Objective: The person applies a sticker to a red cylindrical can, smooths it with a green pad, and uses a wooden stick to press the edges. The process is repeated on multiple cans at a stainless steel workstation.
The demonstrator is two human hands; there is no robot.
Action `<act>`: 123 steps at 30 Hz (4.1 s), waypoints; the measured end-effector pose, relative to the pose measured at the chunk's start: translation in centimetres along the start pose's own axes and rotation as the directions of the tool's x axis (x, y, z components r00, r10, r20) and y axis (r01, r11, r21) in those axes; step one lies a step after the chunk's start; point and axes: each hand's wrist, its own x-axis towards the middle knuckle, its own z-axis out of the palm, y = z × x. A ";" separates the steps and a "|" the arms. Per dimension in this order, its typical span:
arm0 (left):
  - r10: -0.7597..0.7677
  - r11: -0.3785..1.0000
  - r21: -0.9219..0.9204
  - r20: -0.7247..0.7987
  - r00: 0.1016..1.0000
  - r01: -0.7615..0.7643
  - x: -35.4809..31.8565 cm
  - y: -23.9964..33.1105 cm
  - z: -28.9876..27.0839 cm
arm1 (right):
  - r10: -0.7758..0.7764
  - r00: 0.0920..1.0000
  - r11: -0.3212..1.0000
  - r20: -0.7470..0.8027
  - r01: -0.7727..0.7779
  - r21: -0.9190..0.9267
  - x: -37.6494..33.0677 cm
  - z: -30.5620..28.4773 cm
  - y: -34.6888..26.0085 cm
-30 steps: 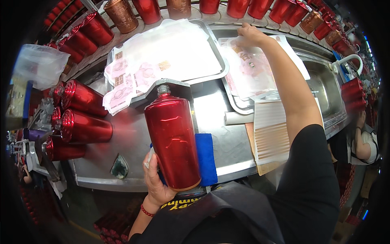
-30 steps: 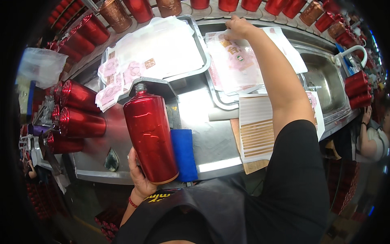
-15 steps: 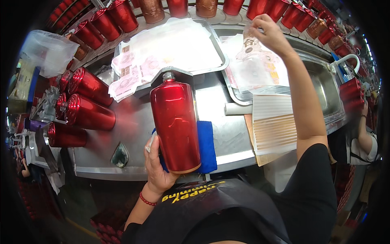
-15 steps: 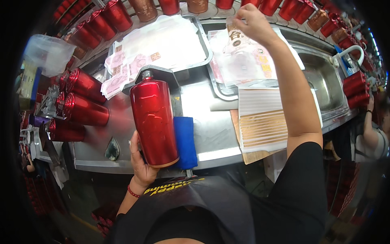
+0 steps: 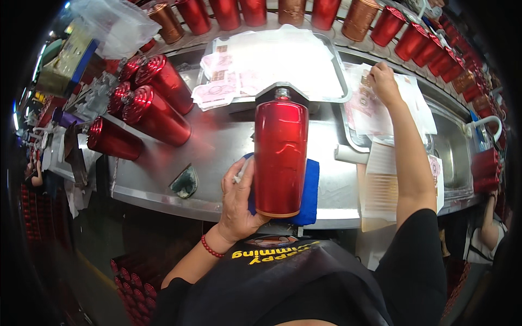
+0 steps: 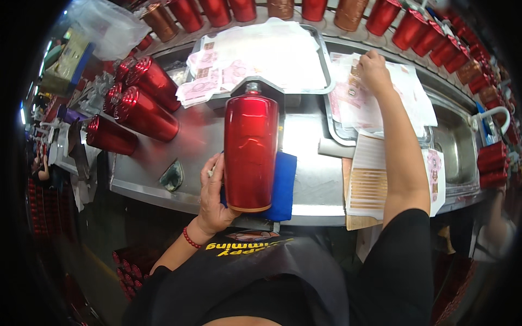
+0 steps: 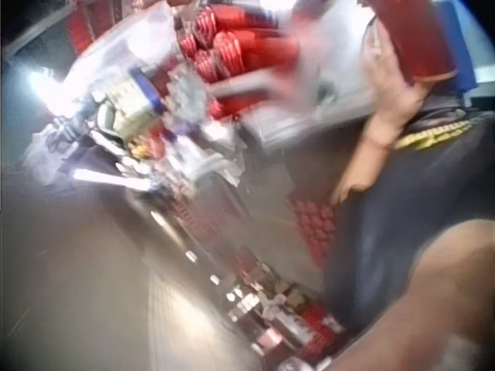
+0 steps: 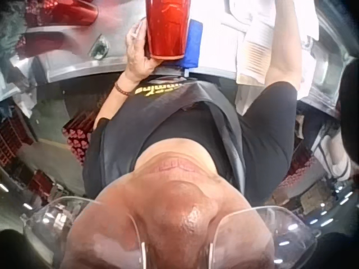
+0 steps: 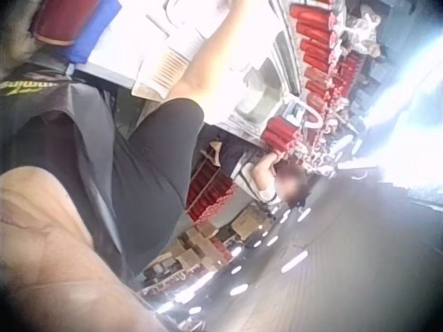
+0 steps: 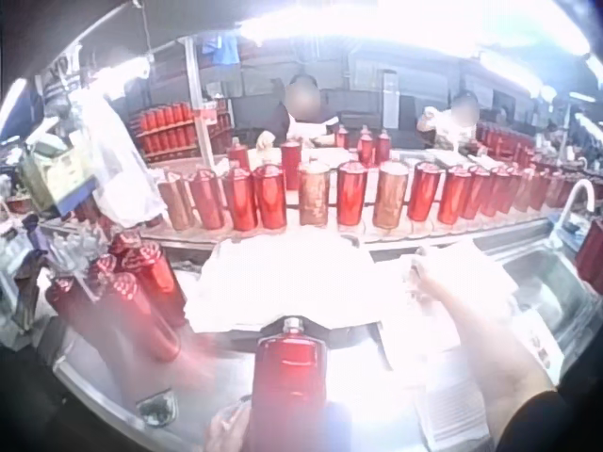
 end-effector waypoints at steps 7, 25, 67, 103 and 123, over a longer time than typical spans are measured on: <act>0.015 0.998 -0.062 0.019 1.000 -0.013 -0.2 -0.6 0.1 | -0.283 0.953 0.931 -0.111 0.301 0.205 -2.2 -15.1 -9.9; -0.113 0.704 -0.706 -0.001 0.994 0.079 0.6 0.3 -1.6 | -0.282 0.955 0.643 0.089 0.119 0.757 -6.2 -16.8 -25.1; 0.156 0.985 -0.082 0.021 0.988 -0.154 8.1 0.0 -3.7 | -0.244 0.970 0.741 -0.016 0.197 0.642 -11.2 -14.9 -25.8; 0.154 0.959 -0.242 0.013 0.988 -0.146 9.7 -1.4 -2.7 | -0.109 0.964 0.332 0.243 -0.196 0.923 -13.6 -11.9 -24.4; 0.170 0.970 -0.204 0.171 0.970 -0.134 6.3 -1.6 -3.2 | -0.253 0.912 0.425 0.324 -0.196 0.884 -15.8 -12.2 -24.0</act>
